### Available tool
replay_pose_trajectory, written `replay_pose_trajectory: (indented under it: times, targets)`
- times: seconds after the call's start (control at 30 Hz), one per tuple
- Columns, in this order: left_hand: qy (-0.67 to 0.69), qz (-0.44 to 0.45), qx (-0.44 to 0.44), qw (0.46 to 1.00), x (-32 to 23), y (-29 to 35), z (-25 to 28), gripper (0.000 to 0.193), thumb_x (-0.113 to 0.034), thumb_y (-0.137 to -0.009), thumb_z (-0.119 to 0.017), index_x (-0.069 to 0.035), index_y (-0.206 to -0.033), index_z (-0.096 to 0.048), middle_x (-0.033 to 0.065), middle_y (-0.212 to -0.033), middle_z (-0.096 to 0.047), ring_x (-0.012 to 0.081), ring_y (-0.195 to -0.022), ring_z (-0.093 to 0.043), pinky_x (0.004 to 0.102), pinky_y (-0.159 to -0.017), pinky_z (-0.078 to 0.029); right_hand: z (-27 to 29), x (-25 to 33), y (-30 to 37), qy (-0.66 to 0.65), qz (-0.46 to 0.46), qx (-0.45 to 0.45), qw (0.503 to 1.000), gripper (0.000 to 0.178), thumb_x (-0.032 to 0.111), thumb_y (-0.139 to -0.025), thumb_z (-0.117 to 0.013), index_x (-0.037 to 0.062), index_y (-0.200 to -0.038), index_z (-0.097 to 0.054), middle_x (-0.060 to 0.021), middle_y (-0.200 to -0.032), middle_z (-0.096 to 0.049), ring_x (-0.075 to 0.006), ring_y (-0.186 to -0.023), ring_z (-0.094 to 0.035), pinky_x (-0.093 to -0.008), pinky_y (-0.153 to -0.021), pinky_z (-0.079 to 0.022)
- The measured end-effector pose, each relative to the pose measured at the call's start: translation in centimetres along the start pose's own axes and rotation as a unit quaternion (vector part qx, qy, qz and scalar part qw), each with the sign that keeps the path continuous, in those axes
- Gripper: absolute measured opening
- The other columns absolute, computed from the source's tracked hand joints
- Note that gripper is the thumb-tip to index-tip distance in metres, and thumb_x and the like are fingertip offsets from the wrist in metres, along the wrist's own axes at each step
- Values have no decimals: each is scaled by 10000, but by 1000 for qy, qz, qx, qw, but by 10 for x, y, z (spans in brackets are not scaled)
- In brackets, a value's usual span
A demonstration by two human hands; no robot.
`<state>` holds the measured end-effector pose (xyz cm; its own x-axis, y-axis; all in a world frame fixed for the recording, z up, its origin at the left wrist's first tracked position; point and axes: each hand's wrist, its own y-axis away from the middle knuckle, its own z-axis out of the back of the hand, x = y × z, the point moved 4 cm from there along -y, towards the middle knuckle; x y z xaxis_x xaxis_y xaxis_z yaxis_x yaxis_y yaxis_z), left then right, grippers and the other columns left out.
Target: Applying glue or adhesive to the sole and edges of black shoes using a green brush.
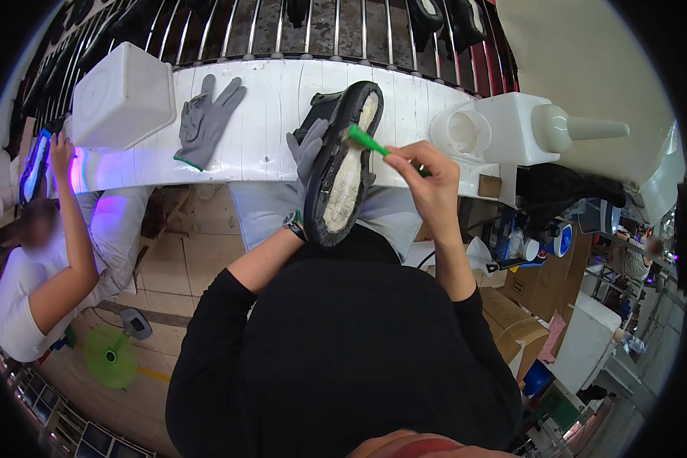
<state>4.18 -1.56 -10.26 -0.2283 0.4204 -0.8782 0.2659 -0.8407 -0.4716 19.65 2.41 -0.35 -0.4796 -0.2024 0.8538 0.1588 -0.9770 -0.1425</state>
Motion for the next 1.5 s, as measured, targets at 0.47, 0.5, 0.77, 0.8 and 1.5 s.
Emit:
replay_pose_trajectory:
  times: [0.47,0.5,0.77,0.8,1.5]
  targets:
    - [58,-122,-41,990,20,-2,-2,894,-189,-687,-826,-79,-1381,-273,204,-1366,-393,380,-1270,-415,458,-1066,-343,5,-10,-11,27,23,21,999,109,128,-798,-732,27,-834,-720,-32,-682,-648,-76,-554,-461,-249,-504,-346]
    - [58,-121,-43,990,18,-4,0,894,-189,-687,-826,-79,-1381,-273,204,-1366,-393,380,-1270,-415,458,-1066,-343,3,-6,-7,-36,35,41,998,97,107,-792,-736,25,-844,-726,-15,-637,-623,-51,-526,-395,-238,-475,-305]
    - [9,-121,-28,992,14,-1,0,914,-168,-686,-822,-88,-1396,-252,194,-1371,-395,362,-1272,-420,441,-1078,-333,8,-37,-57,138,-35,-94,985,189,227,-804,-730,39,-814,-713,-69,-779,-692,-176,-572,-536,-275,-554,-418]
    - [-11,-149,-24,989,6,-6,0,916,-163,-684,-822,-88,-1396,-249,192,-1368,-401,362,-1267,-426,439,-1080,-327,10,-37,-56,134,-19,-89,987,181,214,-802,-735,35,-825,-715,-54,-717,-678,-140,-515,-474,-273,-501,-379]
    - [14,112,149,982,15,0,11,802,-256,-715,-777,-78,-1352,-323,159,-1341,-457,304,-1237,-452,527,-1112,-165,4,33,13,-90,70,106,988,90,-36,-758,-721,-48,-843,-696,-105,-785,-671,-140,-707,-627,-235,-630,-462]
